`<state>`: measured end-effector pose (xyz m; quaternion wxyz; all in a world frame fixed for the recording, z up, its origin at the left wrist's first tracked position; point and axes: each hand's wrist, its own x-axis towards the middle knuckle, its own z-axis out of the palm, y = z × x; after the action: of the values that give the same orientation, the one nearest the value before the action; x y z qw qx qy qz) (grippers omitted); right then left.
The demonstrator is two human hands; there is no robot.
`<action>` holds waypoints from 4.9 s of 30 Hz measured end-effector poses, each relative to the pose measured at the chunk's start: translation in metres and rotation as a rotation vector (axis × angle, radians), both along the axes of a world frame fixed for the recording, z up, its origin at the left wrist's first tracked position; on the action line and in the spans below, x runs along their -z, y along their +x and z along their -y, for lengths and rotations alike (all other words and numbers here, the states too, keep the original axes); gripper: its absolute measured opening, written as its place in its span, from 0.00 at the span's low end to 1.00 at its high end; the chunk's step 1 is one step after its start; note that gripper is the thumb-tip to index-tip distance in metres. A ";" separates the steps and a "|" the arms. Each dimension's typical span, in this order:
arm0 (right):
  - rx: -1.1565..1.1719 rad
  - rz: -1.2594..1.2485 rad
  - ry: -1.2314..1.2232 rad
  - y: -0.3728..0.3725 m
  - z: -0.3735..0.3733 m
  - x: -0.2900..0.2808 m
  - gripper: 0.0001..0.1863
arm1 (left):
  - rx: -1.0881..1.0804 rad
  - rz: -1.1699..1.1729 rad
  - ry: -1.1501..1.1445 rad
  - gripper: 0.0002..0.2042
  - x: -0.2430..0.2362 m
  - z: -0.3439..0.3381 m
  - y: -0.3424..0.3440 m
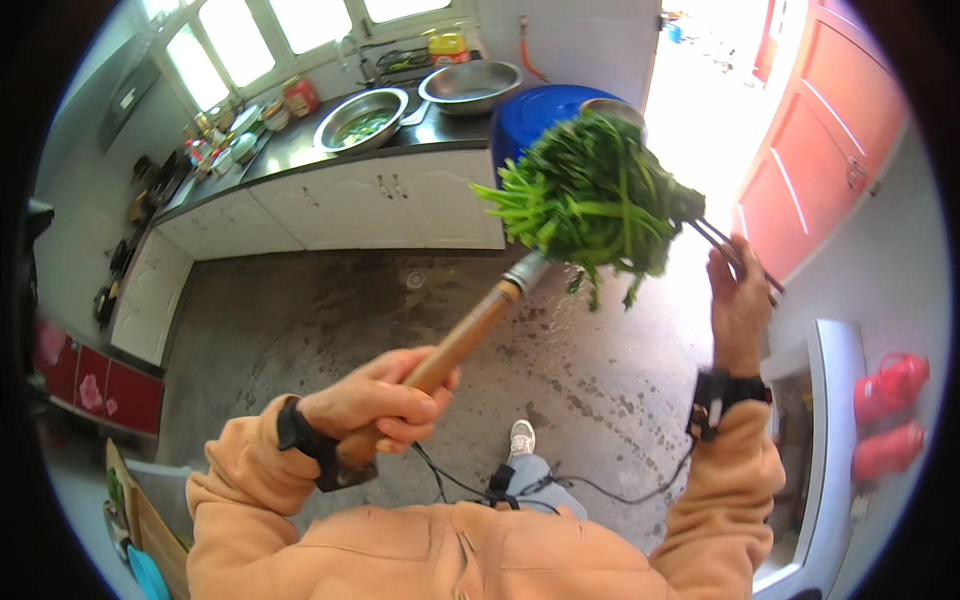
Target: The person washes leafy green vegetables in a metal bowl at the sink, squeezes out excess water, and places them on a cutting board. They then stir a yellow liquid in a pan on an induction cooktop and blanch the greens in a large wok before transferring them to a bowl.
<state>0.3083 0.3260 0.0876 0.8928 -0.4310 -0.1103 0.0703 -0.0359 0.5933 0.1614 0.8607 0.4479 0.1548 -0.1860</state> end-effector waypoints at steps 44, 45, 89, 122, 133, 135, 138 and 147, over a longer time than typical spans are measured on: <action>-0.882 1.156 -0.655 0.355 -1.117 0.111 0.05 | -0.532 -0.565 0.741 0.13 0.065 -0.940 0.333; -0.821 1.206 -0.653 0.356 -1.124 0.115 0.05 | -0.525 -0.552 0.785 0.13 0.064 -0.941 0.332; -0.945 0.314 -0.327 0.257 -1.174 0.053 0.10 | -0.799 -0.130 0.206 0.22 0.102 -0.947 0.260; -0.380 0.679 -0.281 0.320 -1.129 -0.003 0.09 | -0.695 -0.078 0.317 0.24 0.094 -0.902 0.268; -0.687 -0.040 0.058 0.380 -1.183 0.051 0.13 | -0.604 -0.188 0.181 0.26 0.089 -0.876 0.239; -0.683 -0.030 0.049 0.382 -1.178 0.051 0.14 | -0.615 -0.216 0.179 0.27 0.095 -0.874 0.234; -0.645 0.081 0.031 0.382 -1.168 0.039 0.15 | -0.650 -0.256 0.276 0.28 0.106 -0.878 0.228; -0.883 0.416 -0.615 0.300 -1.171 0.104 0.08 | -0.859 -0.216 0.363 0.26 0.131 -0.899 0.222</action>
<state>0.6080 1.4974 -0.0161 0.5719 -0.5886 -0.4277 0.3789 0.1856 1.4919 0.0305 0.7466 0.4645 0.4444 0.1711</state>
